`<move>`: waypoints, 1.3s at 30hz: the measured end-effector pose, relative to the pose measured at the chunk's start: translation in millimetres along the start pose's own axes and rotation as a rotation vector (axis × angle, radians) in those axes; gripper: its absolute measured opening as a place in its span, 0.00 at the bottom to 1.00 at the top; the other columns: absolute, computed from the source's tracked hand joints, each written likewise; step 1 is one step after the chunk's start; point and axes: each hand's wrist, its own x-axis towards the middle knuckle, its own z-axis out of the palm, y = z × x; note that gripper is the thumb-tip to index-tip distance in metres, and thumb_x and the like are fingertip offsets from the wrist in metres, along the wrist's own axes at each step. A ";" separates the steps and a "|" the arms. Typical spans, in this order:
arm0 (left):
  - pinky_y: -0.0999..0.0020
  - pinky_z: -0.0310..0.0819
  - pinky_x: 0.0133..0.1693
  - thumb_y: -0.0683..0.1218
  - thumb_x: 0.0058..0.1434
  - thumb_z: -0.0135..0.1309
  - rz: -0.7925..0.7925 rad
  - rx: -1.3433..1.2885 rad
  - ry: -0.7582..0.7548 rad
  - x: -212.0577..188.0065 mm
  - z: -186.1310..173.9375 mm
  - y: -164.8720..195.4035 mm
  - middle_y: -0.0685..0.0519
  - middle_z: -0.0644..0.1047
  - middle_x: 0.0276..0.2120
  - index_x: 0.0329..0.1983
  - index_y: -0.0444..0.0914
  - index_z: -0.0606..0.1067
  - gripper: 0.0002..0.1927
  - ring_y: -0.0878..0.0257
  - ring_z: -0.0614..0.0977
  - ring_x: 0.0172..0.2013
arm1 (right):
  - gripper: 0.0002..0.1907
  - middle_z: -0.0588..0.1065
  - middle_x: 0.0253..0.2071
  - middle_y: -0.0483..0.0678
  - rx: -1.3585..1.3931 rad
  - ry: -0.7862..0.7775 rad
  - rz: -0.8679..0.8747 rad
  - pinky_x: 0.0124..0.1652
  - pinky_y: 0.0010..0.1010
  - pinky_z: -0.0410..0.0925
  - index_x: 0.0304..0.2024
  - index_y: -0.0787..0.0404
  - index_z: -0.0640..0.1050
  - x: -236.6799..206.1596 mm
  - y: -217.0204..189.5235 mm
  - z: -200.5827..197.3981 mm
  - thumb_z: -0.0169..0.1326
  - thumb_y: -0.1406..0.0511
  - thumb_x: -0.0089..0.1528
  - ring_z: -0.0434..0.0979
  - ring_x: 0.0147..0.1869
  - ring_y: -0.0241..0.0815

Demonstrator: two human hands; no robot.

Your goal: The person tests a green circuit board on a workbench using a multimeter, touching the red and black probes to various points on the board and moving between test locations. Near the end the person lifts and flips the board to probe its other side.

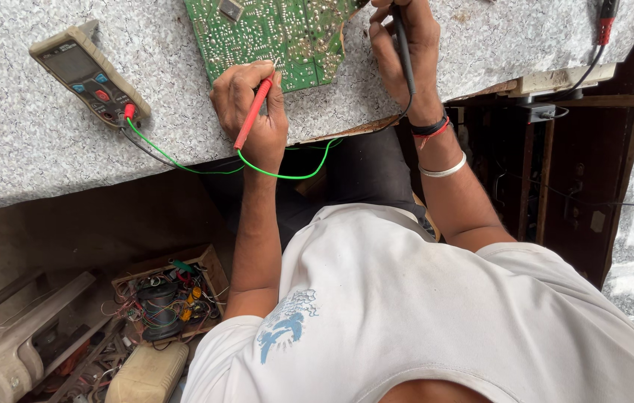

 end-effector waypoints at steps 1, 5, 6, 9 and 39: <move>0.62 0.68 0.57 0.42 0.67 0.64 0.005 0.001 0.002 0.0 0.2 0.0 0.57 0.82 0.43 0.46 0.40 0.77 0.08 0.59 0.78 0.51 | 0.13 0.73 0.53 0.50 0.021 0.005 0.008 0.40 0.28 0.73 0.56 0.63 0.71 -1.5 0.8 -0.3 0.51 0.78 0.71 0.78 0.50 0.40; 0.62 0.68 0.57 0.42 0.67 0.64 0.017 -0.001 0.007 1.1 1.2 -1.6 0.57 0.82 0.43 0.45 0.40 0.77 0.08 0.60 0.78 0.51 | 0.15 0.73 0.52 0.48 -0.003 -0.020 0.019 0.39 0.28 0.73 0.56 0.63 0.71 -3.0 1.3 -1.8 0.50 0.78 0.68 0.79 0.51 0.40; 0.63 0.68 0.57 0.42 0.67 0.64 0.019 -0.004 0.008 1.3 1.3 -2.1 0.57 0.82 0.43 0.45 0.40 0.77 0.07 0.60 0.78 0.51 | 0.15 0.73 0.52 0.48 0.006 -0.023 0.027 0.39 0.28 0.72 0.56 0.63 0.70 -2.8 0.7 -2.0 0.50 0.78 0.68 0.79 0.51 0.41; 0.62 0.67 0.57 0.43 0.67 0.64 0.038 -0.007 0.013 1.4 1.2 -3.4 0.56 0.82 0.43 0.46 0.40 0.76 0.08 0.60 0.78 0.51 | 0.17 0.72 0.53 0.48 0.032 -0.024 0.025 0.42 0.30 0.72 0.57 0.63 0.69 -1.4 -1.9 -1.5 0.49 0.78 0.66 0.78 0.52 0.41; 0.62 0.68 0.56 0.43 0.67 0.64 0.024 -0.025 0.013 2.4 2.6 -3.3 0.57 0.82 0.43 0.46 0.41 0.76 0.09 0.60 0.78 0.51 | 0.10 0.74 0.49 0.47 -0.014 0.084 0.001 0.44 0.28 0.70 0.51 0.60 0.70 0.8 -3.7 -0.7 0.56 0.73 0.71 0.76 0.48 0.36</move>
